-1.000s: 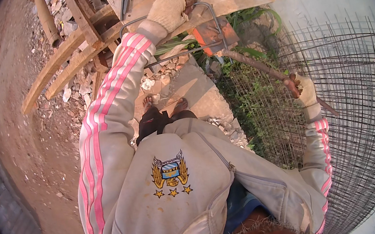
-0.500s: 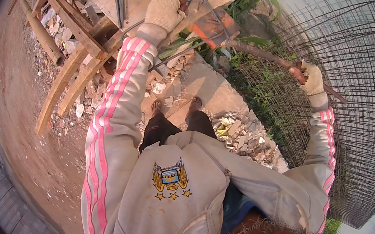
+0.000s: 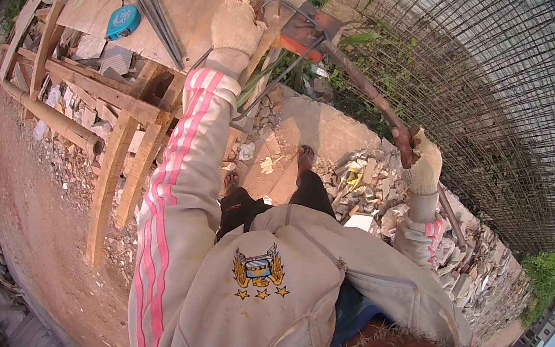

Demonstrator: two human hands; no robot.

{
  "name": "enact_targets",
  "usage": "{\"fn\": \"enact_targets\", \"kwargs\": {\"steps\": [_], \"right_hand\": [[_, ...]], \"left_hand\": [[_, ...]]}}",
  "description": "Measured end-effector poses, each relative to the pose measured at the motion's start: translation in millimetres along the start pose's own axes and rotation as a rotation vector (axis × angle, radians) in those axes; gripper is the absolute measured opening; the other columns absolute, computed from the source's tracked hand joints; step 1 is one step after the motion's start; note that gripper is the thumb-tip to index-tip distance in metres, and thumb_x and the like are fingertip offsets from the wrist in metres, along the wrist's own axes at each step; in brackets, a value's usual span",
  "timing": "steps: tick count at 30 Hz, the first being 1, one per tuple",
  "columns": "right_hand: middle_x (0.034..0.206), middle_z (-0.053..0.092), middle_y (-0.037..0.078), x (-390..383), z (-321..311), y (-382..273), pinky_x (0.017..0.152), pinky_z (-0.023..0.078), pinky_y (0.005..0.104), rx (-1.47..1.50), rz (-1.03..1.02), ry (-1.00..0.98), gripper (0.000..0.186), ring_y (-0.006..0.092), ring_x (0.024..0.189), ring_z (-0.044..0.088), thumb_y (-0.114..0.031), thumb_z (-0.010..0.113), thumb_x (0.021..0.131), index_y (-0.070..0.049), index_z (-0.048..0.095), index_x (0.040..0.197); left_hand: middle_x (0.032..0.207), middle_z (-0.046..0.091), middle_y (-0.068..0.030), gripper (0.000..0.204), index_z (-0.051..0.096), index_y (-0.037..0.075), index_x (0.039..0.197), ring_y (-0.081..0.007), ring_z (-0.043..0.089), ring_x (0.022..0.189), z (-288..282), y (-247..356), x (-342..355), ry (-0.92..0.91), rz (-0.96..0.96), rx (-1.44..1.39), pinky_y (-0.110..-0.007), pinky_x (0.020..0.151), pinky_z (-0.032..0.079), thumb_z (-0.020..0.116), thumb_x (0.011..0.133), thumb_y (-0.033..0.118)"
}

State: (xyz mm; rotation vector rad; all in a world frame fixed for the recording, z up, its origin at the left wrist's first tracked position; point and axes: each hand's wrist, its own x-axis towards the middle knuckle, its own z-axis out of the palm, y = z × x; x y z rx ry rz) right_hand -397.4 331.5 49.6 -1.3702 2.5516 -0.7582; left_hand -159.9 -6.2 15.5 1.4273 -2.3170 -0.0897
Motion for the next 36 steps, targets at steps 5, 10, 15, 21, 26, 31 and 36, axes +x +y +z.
{"fn": "enact_targets", "kwargs": {"steps": [5, 10, 15, 21, 26, 31, 36], "right_hand": [[0.064, 0.062, 0.018, -30, 10, -40, 0.059, 0.047, 0.0421, -0.096, 0.121, 0.042, 0.054, 0.0369, 0.066, 0.065, -0.057, 0.059, 0.093, -0.004, 0.067, 0.089], [0.072, 0.066, 0.021, -97, 59, -123, 0.063, 0.049, 0.0459, -0.091, 0.309, 0.184, 0.053, 0.0393, 0.074, 0.067, -0.056, 0.053, 0.096, -0.005, 0.066, 0.09], [0.084, 0.068, 0.023, -120, 81, -183, 0.071, 0.052, 0.0502, -0.222, 0.362, 0.212, 0.036, 0.0416, 0.081, 0.068, -0.04, 0.053, 0.098, -0.006, 0.06, 0.107], [0.068, 0.063, 0.01, -176, 33, -138, 0.052, 0.044, 0.0337, 0.003, 0.293, 0.021, 0.038, 0.0211, 0.059, 0.064, -0.039, 0.057, 0.1, -0.004, 0.061, 0.115], [0.059, 0.059, 0.006, -321, -47, -99, 0.036, 0.042, 0.0302, 0.652, 0.796, -0.255, 0.044, 0.0165, 0.04, 0.054, -0.048, 0.058, 0.097, -0.006, 0.059, 0.109], [0.057, 0.052, 0.002, -337, -96, -101, 0.035, 0.039, 0.0292, 0.95, 0.934, -0.517, 0.048, 0.0147, 0.038, 0.05, -0.05, 0.059, 0.096, -0.006, 0.057, 0.115], [0.054, 0.044, -0.002, -343, -85, -169, 0.032, 0.03, 0.028, 0.86, 1.053, -0.323, 0.034, 0.0087, 0.035, 0.035, -0.042, 0.054, 0.102, -0.011, 0.057, 0.116]], "left_hand": [[0.102, 0.067, -0.0164, 0.034, 0.064, 0.006, 0.107, -0.0335, 0.063, 0.103, 3, -4, 2, -0.009, 0.01, -0.134, -0.044, 0.087, 0.053, 0.067, 0.077, 0.021], [0.106, 0.068, -0.0148, 0.04, 0.065, 0.009, 0.112, -0.0309, 0.065, 0.105, 10, -4, 1, 0.061, 0.075, -0.159, -0.042, 0.087, 0.053, 0.071, 0.078, 0.029], [0.109, 0.068, -0.013, 0.048, 0.064, 0.008, 0.116, -0.0312, 0.065, 0.106, 7, -2, 2, 0.011, 0.102, -0.154, -0.043, 0.087, 0.054, 0.073, 0.08, 0.038], [0.123, 0.064, -0.0113, 0.055, 0.061, 0.01, 0.121, -0.0282, 0.061, 0.116, 6, -3, 15, -0.17, 0.047, -0.169, -0.042, 0.093, 0.052, 0.073, 0.082, 0.047], [0.121, 0.064, -0.0151, 0.054, 0.062, 0.007, 0.119, -0.0294, 0.065, 0.109, 24, -10, 24, -0.085, 0.108, -0.148, -0.04, 0.09, 0.054, 0.071, 0.084, 0.048], [0.111, 0.068, -0.0173, 0.049, 0.064, 0.003, 0.113, -0.0325, 0.066, 0.105, 34, -28, 36, -0.052, 0.289, -0.153, -0.042, 0.089, 0.054, 0.07, 0.079, 0.038], [0.1, 0.07, -0.0187, 0.045, 0.066, 0.001, 0.106, -0.0348, 0.067, 0.097, 37, -36, 38, 0.044, 0.326, -0.269, -0.043, 0.085, 0.055, 0.068, 0.075, 0.033]]}}
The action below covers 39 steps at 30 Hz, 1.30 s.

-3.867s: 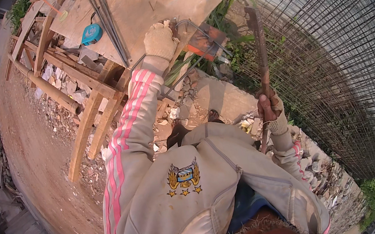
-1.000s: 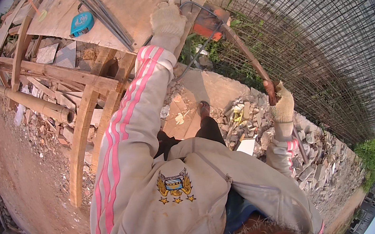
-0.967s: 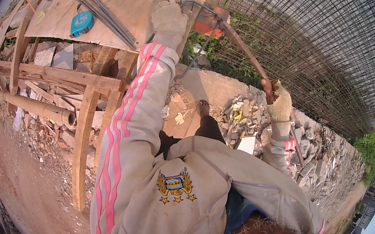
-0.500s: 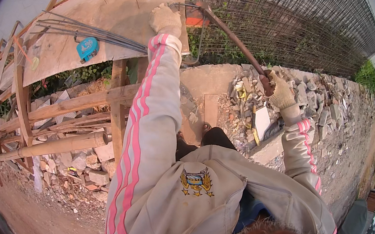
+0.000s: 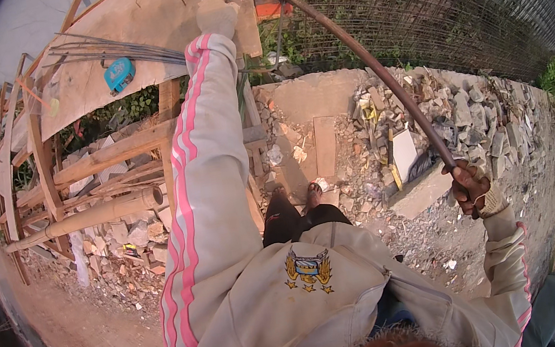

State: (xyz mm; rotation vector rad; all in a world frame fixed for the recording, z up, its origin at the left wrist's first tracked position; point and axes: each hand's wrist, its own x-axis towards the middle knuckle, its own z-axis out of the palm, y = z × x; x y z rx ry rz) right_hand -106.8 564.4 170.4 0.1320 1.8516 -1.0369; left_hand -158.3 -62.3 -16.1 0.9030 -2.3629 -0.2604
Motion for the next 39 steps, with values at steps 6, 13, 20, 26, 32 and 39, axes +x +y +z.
{"fn": "enact_targets", "kwargs": {"steps": [6, 13, 20, 26, 32, 39], "right_hand": [[0.056, 0.041, -0.003, -28, 109, 23, 0.034, 0.026, 0.0259, 0.044, -0.07, 0.068, 0.029, 0.0067, 0.037, 0.033, -0.038, 0.051, 0.103, -0.014, 0.058, 0.116], [0.057, 0.042, -0.001, -23, 226, 47, 0.033, 0.029, 0.0262, 0.337, -0.035, 0.043, 0.033, 0.0087, 0.038, 0.035, -0.04, 0.051, 0.101, -0.009, 0.053, 0.114], [0.058, 0.041, 0.0, -4, 329, 54, 0.035, 0.03, 0.0254, 0.557, -0.077, -0.064, 0.029, 0.01, 0.039, 0.035, -0.042, 0.047, 0.103, -0.014, 0.05, 0.106], [0.062, 0.042, 0.001, 16, 401, 52, 0.034, 0.037, 0.0326, 0.768, -0.011, -0.158, 0.019, 0.0129, 0.039, 0.038, -0.043, 0.048, 0.103, -0.025, 0.046, 0.104], [0.062, 0.041, 0.0, 21, 414, 48, 0.034, 0.036, 0.0324, 0.733, -0.088, -0.245, 0.019, 0.0135, 0.038, 0.037, -0.043, 0.048, 0.103, -0.026, 0.041, 0.096], [0.062, 0.041, -0.001, -20, 274, 46, 0.031, 0.031, 0.028, 0.741, -0.108, -0.341, 0.013, 0.0111, 0.037, 0.035, -0.02, 0.06, 0.099, -0.018, 0.047, 0.102]], "left_hand": [[0.103, 0.07, -0.0197, 0.039, 0.07, 0.005, 0.103, -0.0366, 0.066, 0.099, 5, 7, -1, 0.007, -0.085, -0.07, -0.044, 0.089, 0.052, 0.066, 0.076, 0.034], [0.105, 0.07, -0.0203, 0.045, 0.067, 0.002, 0.11, -0.0344, 0.066, 0.103, -7, 12, 0, -0.032, -0.01, 0.003, -0.043, 0.09, 0.053, 0.068, 0.078, 0.034], [0.108, 0.068, -0.0201, 0.048, 0.065, 0.001, 0.113, -0.0344, 0.065, 0.106, -35, 13, -28, -0.074, 0.041, 0.032, -0.043, 0.091, 0.053, 0.07, 0.078, 0.034], [0.11, 0.068, -0.0199, 0.05, 0.064, 0.001, 0.114, -0.0346, 0.064, 0.107, -49, 13, -43, -0.109, 0.031, 0.081, -0.043, 0.091, 0.053, 0.071, 0.078, 0.035], [0.112, 0.067, -0.018, 0.052, 0.063, 0.003, 0.119, -0.0322, 0.064, 0.109, -44, 7, -38, -0.156, 0.106, 0.074, -0.043, 0.092, 0.054, 0.071, 0.079, 0.036], [0.116, 0.068, -0.0149, 0.049, 0.067, 0.005, 0.117, -0.0316, 0.064, 0.112, -48, 25, -27, -0.145, -0.04, 0.133, -0.042, 0.094, 0.053, 0.069, 0.08, 0.037]]}}
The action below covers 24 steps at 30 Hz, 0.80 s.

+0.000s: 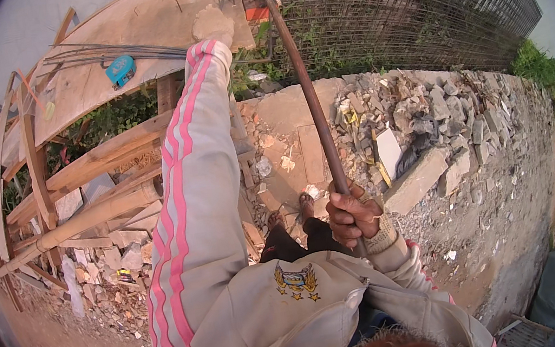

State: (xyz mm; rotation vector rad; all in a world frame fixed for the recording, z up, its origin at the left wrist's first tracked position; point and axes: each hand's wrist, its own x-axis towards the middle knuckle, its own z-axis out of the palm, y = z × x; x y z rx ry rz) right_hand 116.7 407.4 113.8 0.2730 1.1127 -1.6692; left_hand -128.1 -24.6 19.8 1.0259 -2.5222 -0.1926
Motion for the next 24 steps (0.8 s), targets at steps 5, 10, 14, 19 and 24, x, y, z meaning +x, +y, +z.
{"fn": "enact_targets", "kwargs": {"steps": [5, 10, 14, 19, 24], "right_hand": [[0.063, 0.041, -0.002, -27, -62, -34, 0.032, 0.029, 0.025, -0.095, -0.175, -0.056, 0.018, 0.0092, 0.039, 0.036, -0.017, 0.064, 0.096, -0.013, 0.049, 0.103], [0.069, 0.052, -0.001, -1, -193, -16, 0.041, 0.035, 0.0274, -0.594, -0.601, 0.338, 0.023, 0.0094, 0.047, 0.042, -0.012, 0.074, 0.088, -0.01, 0.052, 0.095], [0.062, 0.046, -0.001, 44, -293, -9, 0.037, 0.034, 0.0253, -0.519, -0.355, 0.381, 0.022, 0.0077, 0.047, 0.046, -0.016, 0.071, 0.091, -0.013, 0.049, 0.097], [0.057, 0.042, -0.004, 90, -388, -33, 0.034, 0.033, 0.0309, -0.547, -0.168, 0.392, 0.025, 0.0113, 0.04, 0.043, -0.019, 0.074, 0.089, -0.016, 0.048, 0.09], [0.055, 0.049, 0.0, 112, -473, -36, 0.032, 0.04, 0.0357, -0.757, 0.389, 0.575, 0.018, 0.0153, 0.039, 0.049, -0.022, 0.065, 0.092, -0.011, 0.061, 0.106]], "left_hand": [[0.099, 0.073, -0.0147, 0.043, 0.069, 0.004, 0.117, -0.0271, 0.069, 0.098, -31, 22, -10, -0.058, -0.172, -0.45, -0.04, 0.088, 0.053, 0.066, 0.086, 0.034], [0.098, 0.072, -0.0124, 0.041, 0.067, 0.002, 0.118, -0.0222, 0.068, 0.092, -66, 63, -97, -0.054, 0.089, -0.948, -0.036, 0.084, 0.053, 0.066, 0.088, 0.03], [0.097, 0.071, -0.0106, 0.039, 0.066, 0.001, 0.119, -0.0183, 0.067, 0.087, -62, 82, -183, -0.265, 0.07, -1.114, -0.032, 0.08, 0.052, 0.067, 0.09, 0.027], [0.093, 0.068, -0.0045, 0.032, 0.067, -0.001, 0.116, -0.0111, 0.059, 0.086, 8, 36, -338, -0.448, -0.256, -0.903, -0.029, 0.081, 0.049, 0.062, 0.093, 0.022], [0.096, 0.072, -0.0114, 0.032, 0.07, 0.004, 0.115, -0.0183, 0.065, 0.088, 47, -31, -484, -0.618, -0.749, -0.689, -0.032, 0.082, 0.05, 0.064, 0.091, 0.022]]}}
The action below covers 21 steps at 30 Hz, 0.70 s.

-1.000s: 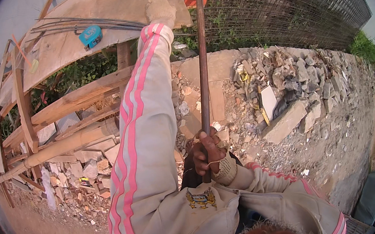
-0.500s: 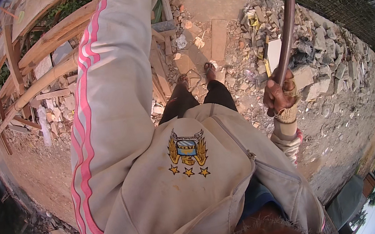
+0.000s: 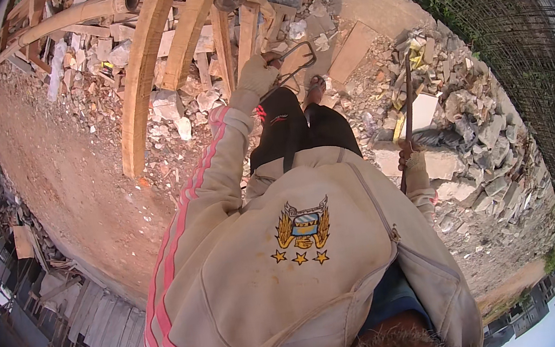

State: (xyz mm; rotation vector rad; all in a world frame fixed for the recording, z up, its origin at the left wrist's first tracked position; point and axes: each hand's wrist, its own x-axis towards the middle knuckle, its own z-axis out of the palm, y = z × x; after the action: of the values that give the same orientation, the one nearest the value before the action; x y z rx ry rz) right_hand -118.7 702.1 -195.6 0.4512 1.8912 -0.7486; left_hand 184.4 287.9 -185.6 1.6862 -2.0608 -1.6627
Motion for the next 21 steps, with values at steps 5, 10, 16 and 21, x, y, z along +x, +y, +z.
{"fn": "enact_targets", "kwargs": {"steps": [5, 10, 16, 21], "right_hand": [[0.056, 0.051, 0.001, 25, -34, 28, 0.033, 0.038, 0.0349, -0.198, 0.028, -0.229, 0.01, 0.0161, 0.04, 0.049, -0.018, 0.061, 0.093, -0.009, 0.061, 0.098], [0.058, 0.051, 0.001, 43, -40, 26, 0.034, 0.038, 0.033, -0.306, -0.032, -0.186, 0.01, 0.0149, 0.042, 0.049, -0.018, 0.06, 0.093, -0.009, 0.061, 0.098], [0.059, 0.051, 0.001, 63, -57, 8, 0.036, 0.038, 0.0307, -0.325, -0.052, -0.175, 0.01, 0.0135, 0.044, 0.048, -0.017, 0.059, 0.093, -0.009, 0.06, 0.097], [0.061, 0.052, 0.0, 79, -72, -15, 0.037, 0.038, 0.0287, -0.334, -0.049, -0.172, 0.01, 0.0123, 0.045, 0.048, -0.017, 0.058, 0.093, -0.008, 0.06, 0.097]], "left_hand": [[0.094, 0.072, -0.0145, 0.031, 0.071, 0.007, 0.113, -0.0222, 0.067, 0.087, 13, -120, -65, 0.068, -0.323, -0.058, -0.035, 0.082, 0.05, 0.065, 0.087, 0.023], [0.1, 0.072, -0.0159, 0.036, 0.071, 0.009, 0.115, -0.027, 0.068, 0.099, 12, -178, -105, 0.156, -0.5, 0.202, -0.038, 0.086, 0.051, 0.065, 0.085, 0.027], [0.109, 0.069, -0.0232, 0.046, 0.07, 0.006, 0.114, -0.0385, 0.066, 0.109, 11, -215, -104, 0.403, -0.809, 0.448, -0.043, 0.092, 0.053, 0.073, 0.074, 0.028], [0.1, 0.073, -0.0174, 0.042, 0.072, 0.012, 0.114, -0.0348, 0.069, 0.097, 50, -227, -85, 0.35, -0.591, -0.01, -0.039, 0.088, 0.054, 0.073, 0.076, 0.031]]}}
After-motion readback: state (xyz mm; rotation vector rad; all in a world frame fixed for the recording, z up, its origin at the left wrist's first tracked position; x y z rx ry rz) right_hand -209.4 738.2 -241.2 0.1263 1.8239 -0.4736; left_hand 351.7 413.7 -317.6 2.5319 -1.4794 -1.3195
